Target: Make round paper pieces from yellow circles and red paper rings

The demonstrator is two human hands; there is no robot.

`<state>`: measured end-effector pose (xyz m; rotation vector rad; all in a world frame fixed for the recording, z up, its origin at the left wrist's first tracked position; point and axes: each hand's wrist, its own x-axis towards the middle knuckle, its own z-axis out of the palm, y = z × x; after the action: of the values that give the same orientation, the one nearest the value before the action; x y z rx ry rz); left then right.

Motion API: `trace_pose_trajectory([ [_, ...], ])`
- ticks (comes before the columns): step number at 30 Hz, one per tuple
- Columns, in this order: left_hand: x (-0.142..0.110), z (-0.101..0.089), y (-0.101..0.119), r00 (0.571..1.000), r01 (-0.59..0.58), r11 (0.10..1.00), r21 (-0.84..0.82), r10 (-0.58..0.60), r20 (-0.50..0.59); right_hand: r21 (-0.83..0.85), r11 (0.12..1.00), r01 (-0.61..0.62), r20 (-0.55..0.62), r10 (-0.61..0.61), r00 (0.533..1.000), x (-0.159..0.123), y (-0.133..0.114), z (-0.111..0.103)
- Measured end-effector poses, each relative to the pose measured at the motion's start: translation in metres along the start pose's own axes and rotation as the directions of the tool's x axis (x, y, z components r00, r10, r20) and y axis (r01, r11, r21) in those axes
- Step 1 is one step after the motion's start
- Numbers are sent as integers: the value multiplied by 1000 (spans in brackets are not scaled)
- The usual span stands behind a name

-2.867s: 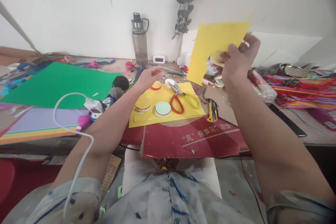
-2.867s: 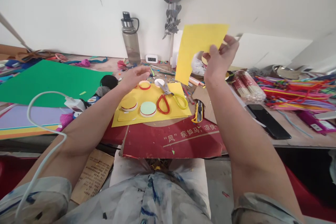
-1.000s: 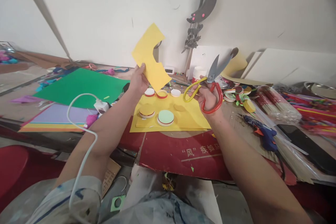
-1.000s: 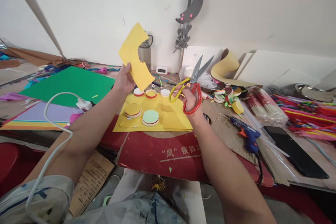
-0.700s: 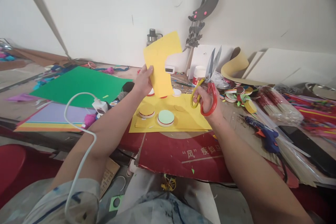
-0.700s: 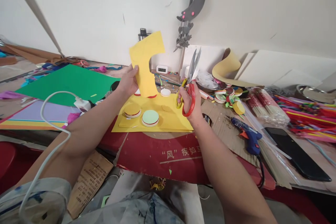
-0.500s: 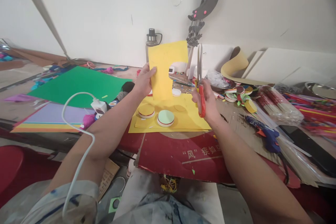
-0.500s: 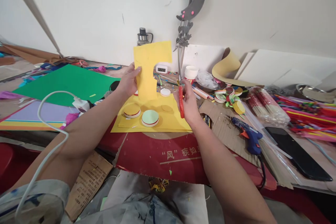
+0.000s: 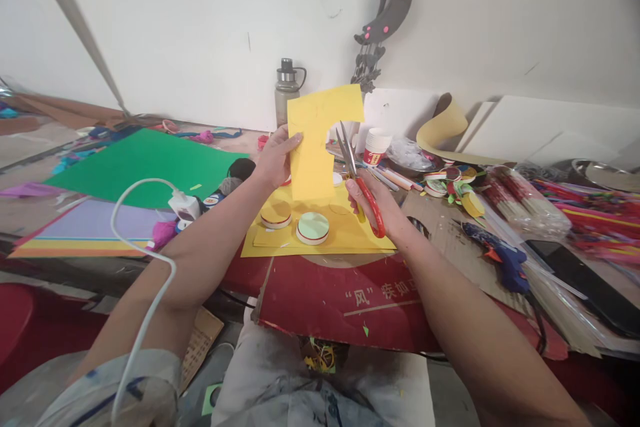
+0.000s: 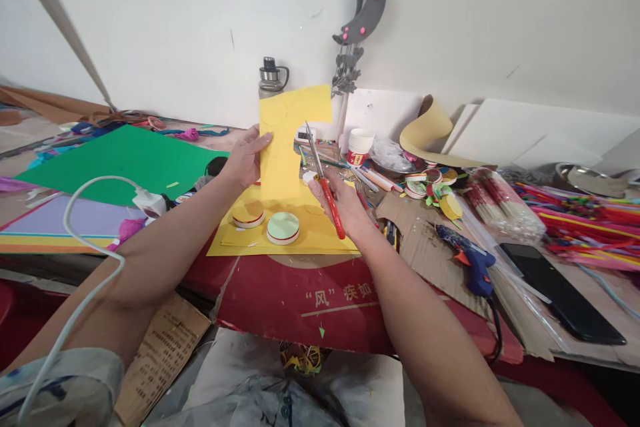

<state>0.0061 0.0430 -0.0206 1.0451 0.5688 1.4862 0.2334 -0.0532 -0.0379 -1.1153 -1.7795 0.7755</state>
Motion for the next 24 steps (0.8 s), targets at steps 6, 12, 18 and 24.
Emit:
trace_pose_trajectory([
  [6,-9,11,-7,993,67,997,28,-70,90,49,998,-48,2,48,999,-1,-11,-3],
  [12,-15,16,-13,983,106,991,77,-116,141,48,995,-86,26,84,996,-2,-18,-6],
  [18,-15,12,-16,975,101,988,119,-122,188,42,995,-95,9,95,995,-3,-18,-5],
  [24,-14,13,-18,974,145,981,129,-164,154,46,996,-82,-14,83,996,-4,-17,-3],
])
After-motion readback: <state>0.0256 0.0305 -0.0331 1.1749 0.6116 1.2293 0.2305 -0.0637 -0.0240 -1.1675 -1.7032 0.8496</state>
